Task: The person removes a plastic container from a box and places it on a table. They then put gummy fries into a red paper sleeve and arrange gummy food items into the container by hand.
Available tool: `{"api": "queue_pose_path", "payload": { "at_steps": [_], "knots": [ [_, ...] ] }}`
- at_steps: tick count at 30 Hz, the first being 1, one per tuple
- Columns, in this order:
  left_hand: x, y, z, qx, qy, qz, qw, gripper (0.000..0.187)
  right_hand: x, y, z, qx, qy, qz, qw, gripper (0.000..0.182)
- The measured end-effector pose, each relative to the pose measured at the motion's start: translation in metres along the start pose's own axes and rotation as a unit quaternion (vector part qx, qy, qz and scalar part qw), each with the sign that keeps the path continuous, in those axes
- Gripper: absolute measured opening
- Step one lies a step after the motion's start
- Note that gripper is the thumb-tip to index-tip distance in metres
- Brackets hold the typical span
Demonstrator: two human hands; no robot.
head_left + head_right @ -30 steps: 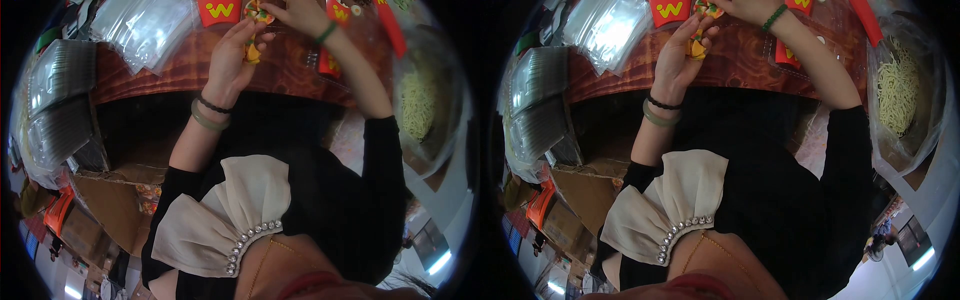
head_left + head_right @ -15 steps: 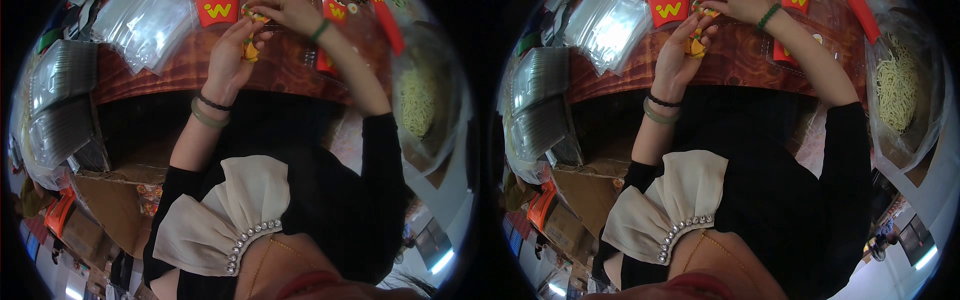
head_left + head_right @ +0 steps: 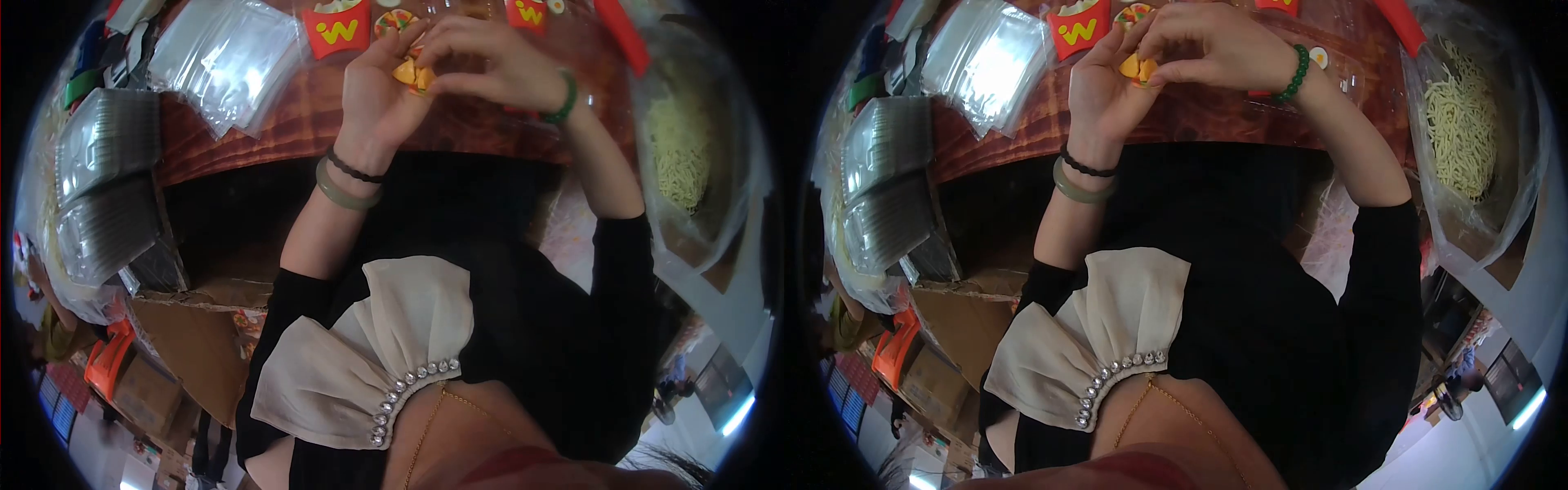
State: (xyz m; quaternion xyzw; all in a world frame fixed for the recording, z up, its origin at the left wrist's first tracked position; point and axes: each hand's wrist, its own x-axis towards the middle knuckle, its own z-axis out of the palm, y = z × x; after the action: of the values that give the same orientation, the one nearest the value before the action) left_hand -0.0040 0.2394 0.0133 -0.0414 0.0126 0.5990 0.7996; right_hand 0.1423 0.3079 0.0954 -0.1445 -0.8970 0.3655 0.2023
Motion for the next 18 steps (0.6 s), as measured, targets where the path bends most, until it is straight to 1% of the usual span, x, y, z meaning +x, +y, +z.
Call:
{"api": "queue_pose_path", "payload": {
  "at_steps": [1,2,4,5,7,8,9,10,11,12,14,16,17,18],
  "knots": [
    [0.007,-0.004,-0.001,-0.027,-0.028,-0.038,0.999,0.037,-0.007,0.002,-0.003,-0.06,0.002,-0.063,0.996,0.015],
    [0.009,-0.012,0.01,-0.025,-0.033,-0.052,0.998,0.037,-0.016,0.002,-0.008,-0.07,0.011,-0.057,0.996,0.015],
    [0.012,-0.032,0.03,0.113,0.115,-0.056,0.985,0.033,-0.037,0.001,-0.023,0.003,0.022,0.112,0.993,0.015],
    [0.017,-0.038,0.029,0.116,0.106,-0.072,0.985,0.033,-0.047,0.002,-0.031,-0.009,0.034,0.12,0.992,0.015],
    [0.026,-0.043,0.022,0.2,0.079,-0.137,0.967,0.029,-0.065,0.009,-0.043,-0.085,0.084,0.078,0.99,0.015],
    [0.033,-0.048,0.023,0.204,0.074,-0.146,0.965,0.029,-0.074,0.012,-0.048,-0.091,0.093,0.083,0.988,0.015],
    [0.041,-0.052,0.024,0.221,0.088,-0.149,0.96,0.029,-0.083,0.015,-0.054,-0.018,0.176,0.154,0.972,0.015],
    [0.047,-0.056,0.027,0.237,0.104,-0.15,0.954,0.031,-0.093,0.022,-0.059,0.057,0.256,0.221,0.939,0.015],
    [0.054,-0.058,0.029,0.241,0.102,-0.154,0.953,0.031,-0.108,0.049,-0.069,-0.061,0.261,0.226,0.936,0.017],
    [0.063,-0.06,0.031,0.242,0.102,-0.153,0.953,0.03,-0.115,0.068,-0.071,-0.061,0.267,0.227,0.935,0.017],
    [0.082,-0.062,0.036,0.245,0.1,-0.155,0.952,0.03,-0.126,0.1,-0.076,-0.19,0.252,0.228,0.921,0.017],
    [0.099,-0.064,0.04,0.229,0.143,-0.151,0.951,0.03,-0.134,0.119,-0.078,-0.315,0.231,0.229,0.892,0.018],
    [0.105,-0.062,0.038,0.231,0.142,-0.155,0.95,0.03,-0.138,0.124,-0.08,-0.375,0.217,0.228,0.872,0.018],
    [0.112,-0.058,0.035,0.219,0.146,-0.154,0.952,0.03,-0.142,0.128,-0.081,-0.375,0.22,0.23,0.871,0.018]
  ]
}}
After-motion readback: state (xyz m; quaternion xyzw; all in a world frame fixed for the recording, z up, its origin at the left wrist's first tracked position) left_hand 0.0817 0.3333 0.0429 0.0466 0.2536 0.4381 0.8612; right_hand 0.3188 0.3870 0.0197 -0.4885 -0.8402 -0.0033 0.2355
